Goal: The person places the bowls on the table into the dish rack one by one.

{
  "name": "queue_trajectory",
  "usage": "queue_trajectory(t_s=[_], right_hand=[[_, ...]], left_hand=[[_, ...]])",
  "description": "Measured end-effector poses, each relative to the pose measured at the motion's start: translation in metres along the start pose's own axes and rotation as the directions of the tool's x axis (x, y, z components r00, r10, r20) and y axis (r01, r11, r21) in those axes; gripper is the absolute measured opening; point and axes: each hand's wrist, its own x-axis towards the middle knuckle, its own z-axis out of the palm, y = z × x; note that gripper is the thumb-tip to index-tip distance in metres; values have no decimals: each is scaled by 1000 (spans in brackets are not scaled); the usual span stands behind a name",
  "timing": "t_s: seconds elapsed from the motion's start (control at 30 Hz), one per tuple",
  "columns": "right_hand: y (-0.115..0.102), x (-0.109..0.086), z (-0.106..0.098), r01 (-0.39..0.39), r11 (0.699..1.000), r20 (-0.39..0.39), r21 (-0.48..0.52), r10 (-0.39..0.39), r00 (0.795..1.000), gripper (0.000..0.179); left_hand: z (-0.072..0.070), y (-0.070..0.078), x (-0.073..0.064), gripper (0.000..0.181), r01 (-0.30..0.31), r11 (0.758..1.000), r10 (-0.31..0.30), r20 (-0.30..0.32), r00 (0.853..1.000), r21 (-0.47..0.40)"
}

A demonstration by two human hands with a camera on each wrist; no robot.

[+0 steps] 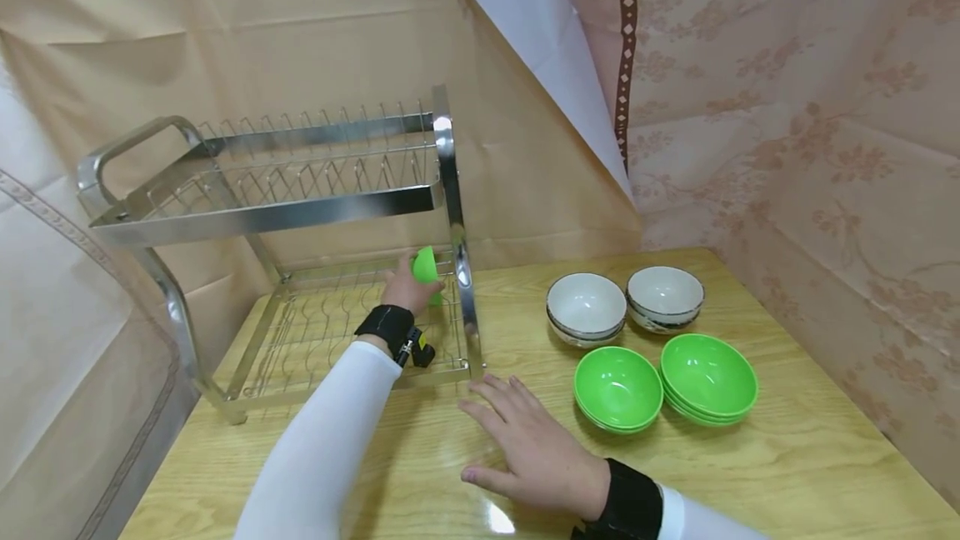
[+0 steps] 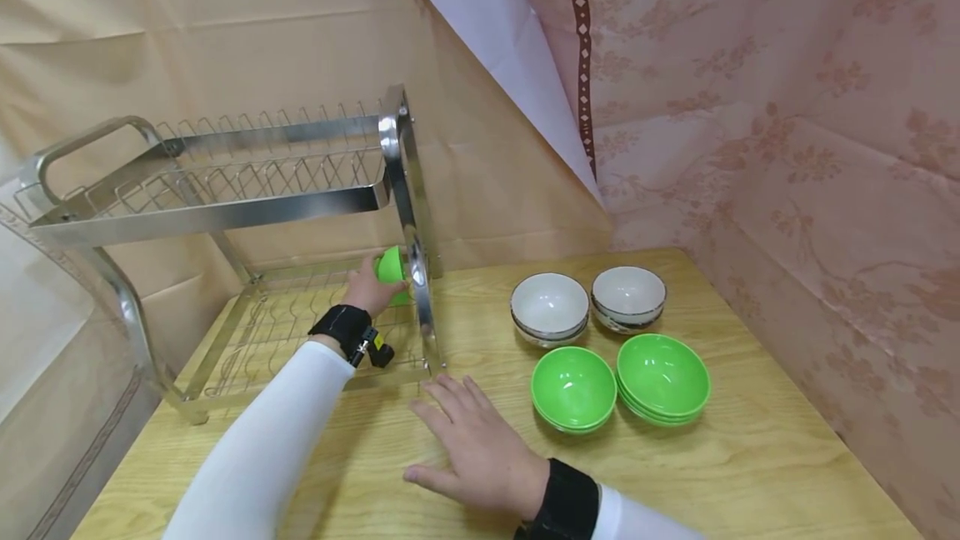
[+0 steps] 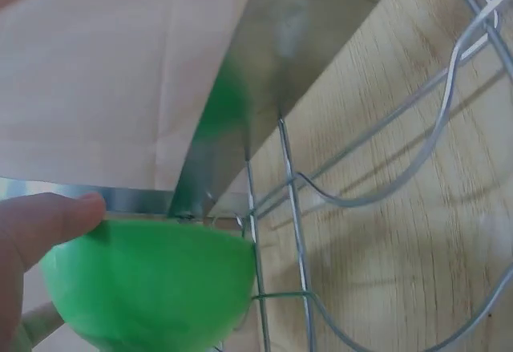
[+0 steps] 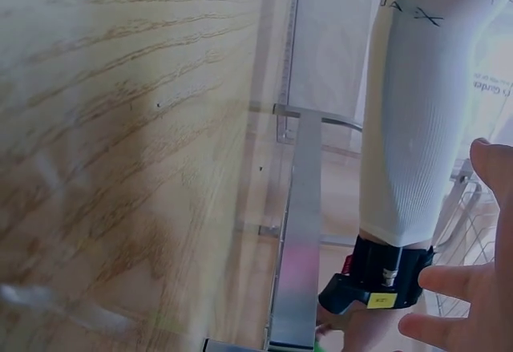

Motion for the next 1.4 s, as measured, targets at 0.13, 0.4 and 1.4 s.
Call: queue_trajectory(t_s=[0.13, 0.4, 1.4], right_hand=[[-2, 0, 1, 11, 1000, -5, -5, -11, 1000, 74], [-4, 1, 2, 23, 999, -9, -26, -23, 1000, 74], [43, -22, -39, -157, 985, -96, -74, 149, 984, 73]], left_hand=[[0, -8, 2, 84, -12, 999, 11, 20, 1000, 53], [-4, -15, 1, 82, -55, 994, 50, 54, 997, 91], [9, -24, -208, 84, -481, 768, 555, -64, 830, 424]])
